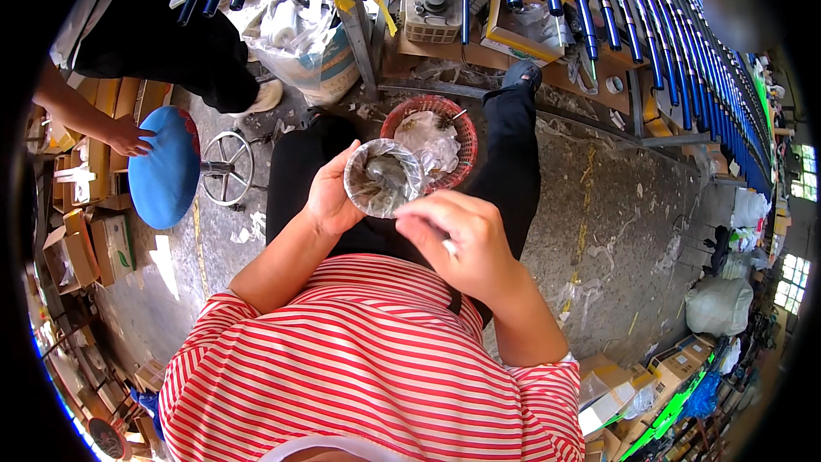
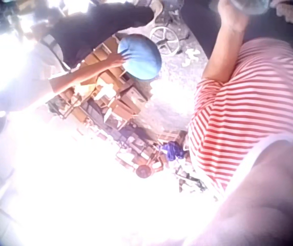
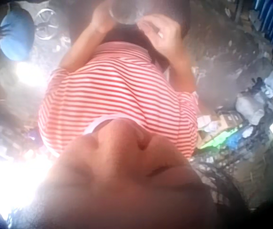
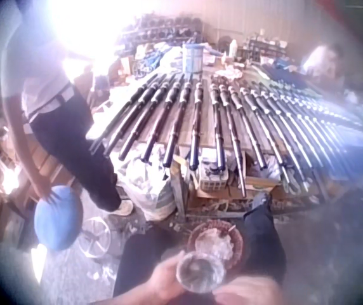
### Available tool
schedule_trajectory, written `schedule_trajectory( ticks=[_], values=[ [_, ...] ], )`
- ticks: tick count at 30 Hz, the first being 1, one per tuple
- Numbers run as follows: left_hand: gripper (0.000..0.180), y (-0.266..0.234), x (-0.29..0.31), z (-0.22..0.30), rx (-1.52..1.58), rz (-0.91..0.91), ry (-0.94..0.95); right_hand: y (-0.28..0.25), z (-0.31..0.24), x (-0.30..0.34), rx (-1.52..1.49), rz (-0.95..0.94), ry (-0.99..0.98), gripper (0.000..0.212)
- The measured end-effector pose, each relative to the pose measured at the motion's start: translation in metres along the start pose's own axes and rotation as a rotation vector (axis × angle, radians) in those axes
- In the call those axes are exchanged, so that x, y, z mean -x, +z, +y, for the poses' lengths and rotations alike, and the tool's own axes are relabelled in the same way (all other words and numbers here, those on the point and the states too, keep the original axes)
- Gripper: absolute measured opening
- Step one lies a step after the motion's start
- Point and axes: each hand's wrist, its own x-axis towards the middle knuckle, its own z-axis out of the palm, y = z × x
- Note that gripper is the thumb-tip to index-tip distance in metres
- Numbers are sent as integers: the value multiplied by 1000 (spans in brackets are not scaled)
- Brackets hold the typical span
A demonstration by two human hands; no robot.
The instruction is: The person mixes a grey substance in a cup and applies it to the joints of several rods on a table using a stick. They also handle small components and tape while working with a second person.
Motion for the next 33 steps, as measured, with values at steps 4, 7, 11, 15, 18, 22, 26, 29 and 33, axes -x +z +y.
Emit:
schedule_trajectory(
  ticks=[4, 7, 11, 15, 18, 22, 26, 29, 33],
  values=[
    [40, 2, -3, -7, -59, 63, 15, 12, -3, 1, -41, -102, -13, 20],
    [40, 4, -1, -3, -81, 95, 76, 4, -4, 2, 16, -230, 7, 25],
    [37, 3, -1, -7, -108, 143, 85, 5, -3, -3, 45, -78, 44, 24],
    [33, 10, -1, -7, -116, 165, 98, 16, -6, 0, 128, -262, -119, 18],
    [32, 7, 0, -5, -80, 217, 135, 0, -1, 1, 79, -218, 39, 18],
    [31, 6, -5, -13, -131, 235, 103, 25, -1, 2, 178, -210, -217, 18],
    [33, 1, -2, -3, -131, 248, 158, -1, -1, 1, 125, -235, -44, 20],
    [34, 7, -3, -11, -139, 251, 139, 6, 6, -4, 229, -40, -93, 17],
    [34, 3, -5, -7, -76, 212, 194, 21, 3, 6, 149, -214, -166, 17]
  ],
)
